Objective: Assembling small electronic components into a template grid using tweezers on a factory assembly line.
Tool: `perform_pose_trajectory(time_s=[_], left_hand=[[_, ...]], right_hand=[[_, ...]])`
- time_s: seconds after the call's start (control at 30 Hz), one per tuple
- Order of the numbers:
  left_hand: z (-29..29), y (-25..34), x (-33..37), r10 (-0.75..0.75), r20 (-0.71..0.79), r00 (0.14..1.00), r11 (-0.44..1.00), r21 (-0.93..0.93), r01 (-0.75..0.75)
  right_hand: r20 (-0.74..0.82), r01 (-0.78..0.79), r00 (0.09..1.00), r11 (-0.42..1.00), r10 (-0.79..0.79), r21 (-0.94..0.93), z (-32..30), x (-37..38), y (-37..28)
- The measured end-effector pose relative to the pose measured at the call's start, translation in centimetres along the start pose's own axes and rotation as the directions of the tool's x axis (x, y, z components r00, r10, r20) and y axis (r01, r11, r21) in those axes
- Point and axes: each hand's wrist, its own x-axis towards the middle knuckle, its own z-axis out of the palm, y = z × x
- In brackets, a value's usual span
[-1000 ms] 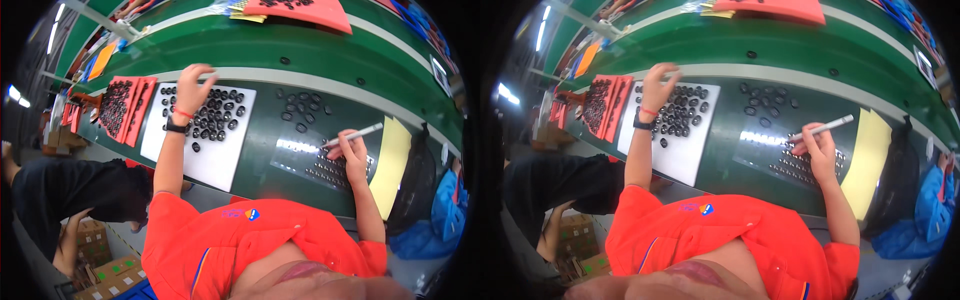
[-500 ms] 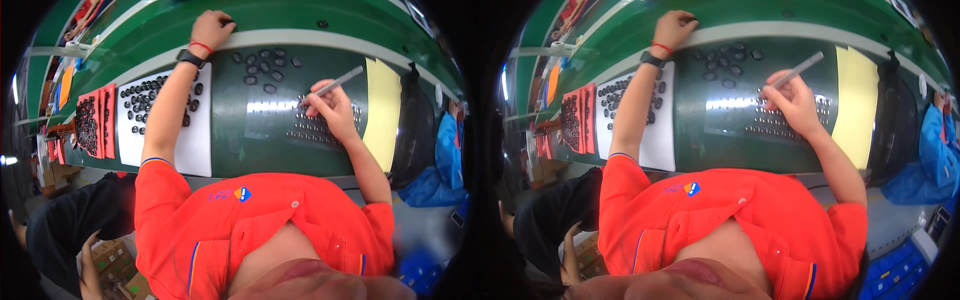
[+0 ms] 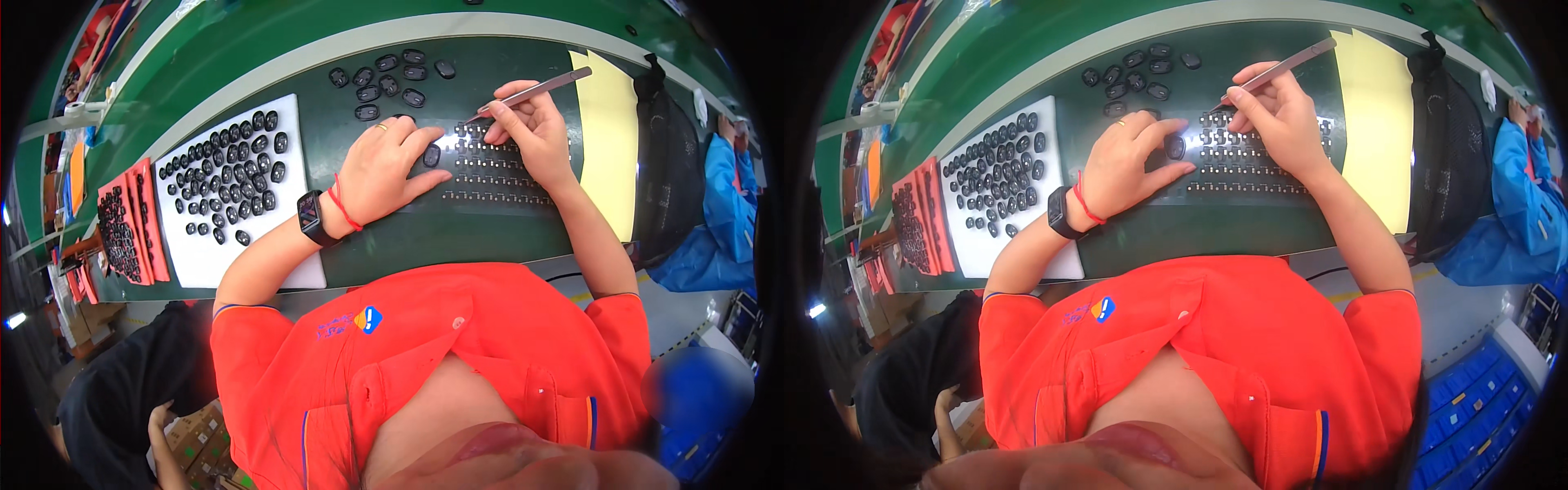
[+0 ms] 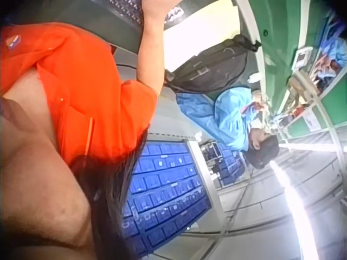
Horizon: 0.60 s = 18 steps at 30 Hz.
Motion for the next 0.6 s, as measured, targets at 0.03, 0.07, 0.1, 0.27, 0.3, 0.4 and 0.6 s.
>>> perform_pose_trajectory(time_s=[0.03, 0.07, 0.1, 0.27, 0.3, 0.4, 0.6], left_hand=[[0.11, 0.00, -0.01, -0.010, 0.022, 1.000, 1.000, -0.019, 0.010], [0.20, -0.01, 0.01, -0.019, 0.044, 0.999, 0.999, -0.038, 0.021], [0.21, 0.00, 0.06, -0.020, 0.044, 0.999, 0.999, -0.040, 0.022], [0.34, -0.14, 0.43, 0.017, 0.080, 0.997, 1.000, -0.014, -0.016], [0.39, -0.17, 0.48, 0.016, 0.081, 0.997, 1.000, -0.016, -0.015], [0.45, -0.23, 0.57, 0.006, 0.093, 0.996, 1.000, -0.031, -0.003], [0.22, -0.12, 0.54, -0.022, 0.116, 0.993, 1.000, -0.017, 0.024]], right_hand=[[-0.001, -0.003, 1.000, 1.000, 0.003, 0.003, 0.04, 0.00, -0.01], [-0.003, -0.004, 1.000, 1.000, 0.004, 0.001, 0.04, 0.02, -0.05], [-0.005, 0.000, 1.000, 1.000, 0.000, 0.005, 0.05, 0.02, -0.06], [-0.016, -0.003, 1.000, 1.000, 0.003, 0.016, 0.08, -0.02, 0.02], [-0.014, -0.008, 1.000, 1.000, 0.008, 0.015, 0.06, -0.01, 0.00], [-0.007, -0.018, 1.000, 1.000, 0.018, 0.004, -0.10, 0.11, 0.00], [0.018, -0.032, 0.999, 0.999, 0.031, 0.009, -0.45, 0.36, 0.03]])
